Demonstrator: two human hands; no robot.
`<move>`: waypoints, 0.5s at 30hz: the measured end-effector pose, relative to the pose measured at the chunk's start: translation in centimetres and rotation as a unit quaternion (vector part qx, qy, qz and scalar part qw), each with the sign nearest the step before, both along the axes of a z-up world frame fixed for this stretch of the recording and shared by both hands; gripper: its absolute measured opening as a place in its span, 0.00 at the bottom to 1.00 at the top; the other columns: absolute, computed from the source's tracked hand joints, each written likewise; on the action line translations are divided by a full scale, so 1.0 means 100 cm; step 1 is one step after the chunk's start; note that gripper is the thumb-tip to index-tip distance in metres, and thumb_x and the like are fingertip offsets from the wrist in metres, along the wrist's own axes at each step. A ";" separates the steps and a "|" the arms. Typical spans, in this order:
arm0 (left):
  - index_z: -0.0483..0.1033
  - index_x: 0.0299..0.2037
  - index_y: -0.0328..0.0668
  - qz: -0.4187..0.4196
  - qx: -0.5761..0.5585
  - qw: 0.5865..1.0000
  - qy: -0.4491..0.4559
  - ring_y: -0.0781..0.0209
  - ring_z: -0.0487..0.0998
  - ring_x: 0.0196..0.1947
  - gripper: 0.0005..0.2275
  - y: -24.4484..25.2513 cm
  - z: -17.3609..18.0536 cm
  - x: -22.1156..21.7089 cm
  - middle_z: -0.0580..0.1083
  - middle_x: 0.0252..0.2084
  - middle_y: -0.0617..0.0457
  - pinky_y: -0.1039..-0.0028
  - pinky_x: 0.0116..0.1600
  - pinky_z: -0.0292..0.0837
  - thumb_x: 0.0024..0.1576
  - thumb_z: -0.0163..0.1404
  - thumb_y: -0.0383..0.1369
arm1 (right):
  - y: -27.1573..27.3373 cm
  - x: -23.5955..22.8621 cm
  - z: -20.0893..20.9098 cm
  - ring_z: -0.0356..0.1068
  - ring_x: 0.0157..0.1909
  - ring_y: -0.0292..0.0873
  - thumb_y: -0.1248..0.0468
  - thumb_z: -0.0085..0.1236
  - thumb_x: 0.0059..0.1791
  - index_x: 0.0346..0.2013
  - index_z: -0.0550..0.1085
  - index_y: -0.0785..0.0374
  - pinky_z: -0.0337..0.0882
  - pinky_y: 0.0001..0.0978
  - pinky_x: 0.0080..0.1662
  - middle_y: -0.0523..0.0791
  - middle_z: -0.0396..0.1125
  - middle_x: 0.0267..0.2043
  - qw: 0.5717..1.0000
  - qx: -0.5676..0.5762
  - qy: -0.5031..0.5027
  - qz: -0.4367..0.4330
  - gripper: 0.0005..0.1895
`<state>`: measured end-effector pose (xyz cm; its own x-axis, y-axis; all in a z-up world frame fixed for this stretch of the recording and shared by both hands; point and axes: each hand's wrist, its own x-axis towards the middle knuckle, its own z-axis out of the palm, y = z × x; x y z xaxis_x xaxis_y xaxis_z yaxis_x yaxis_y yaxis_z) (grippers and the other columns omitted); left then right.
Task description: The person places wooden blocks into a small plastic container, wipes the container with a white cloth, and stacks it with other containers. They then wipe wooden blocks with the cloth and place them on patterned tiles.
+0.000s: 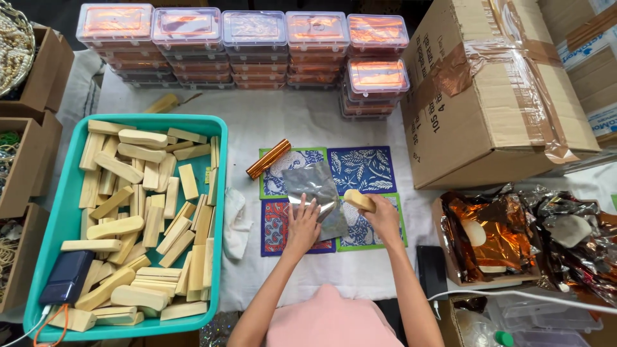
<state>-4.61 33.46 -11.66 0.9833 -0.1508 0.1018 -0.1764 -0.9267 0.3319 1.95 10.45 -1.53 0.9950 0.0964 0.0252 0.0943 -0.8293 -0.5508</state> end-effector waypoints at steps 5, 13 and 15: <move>0.67 0.67 0.45 -0.040 -0.029 0.999 0.004 0.46 0.42 0.78 0.30 -0.010 -0.008 0.027 0.58 0.73 0.52 0.37 0.73 0.38 0.53 0.58 0.40 | 0.010 -0.004 -0.007 0.73 0.48 0.50 0.63 0.72 0.37 0.48 0.78 0.55 0.73 0.42 0.48 0.44 0.75 0.46 0.998 0.024 -0.017 0.054 0.24; 0.73 0.66 0.47 0.066 -0.190 0.978 -0.057 0.49 0.66 0.74 0.22 0.008 0.005 0.022 0.73 0.68 0.54 0.58 0.73 0.61 0.62 0.55 0.41 | 0.027 -0.011 -0.013 0.73 0.48 0.49 0.66 0.70 0.36 0.46 0.79 0.56 0.72 0.41 0.49 0.43 0.75 0.44 0.992 0.031 -0.015 0.119 0.23; 0.80 0.59 0.49 0.196 -0.331 0.916 0.115 0.55 0.84 0.53 0.19 0.007 0.050 0.014 0.81 0.53 0.54 0.65 0.58 0.78 0.64 0.52 0.47 | 0.029 -0.012 -0.022 0.73 0.49 0.49 0.69 0.67 0.35 0.46 0.79 0.56 0.71 0.41 0.51 0.43 0.75 0.44 0.987 0.018 -0.039 0.153 0.24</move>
<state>-3.19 34.16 -6.64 0.9558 0.2382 -0.1724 0.2712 -0.4872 0.8301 0.74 13.38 -3.75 0.9142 0.3900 0.1099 0.3810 -0.7351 -0.5608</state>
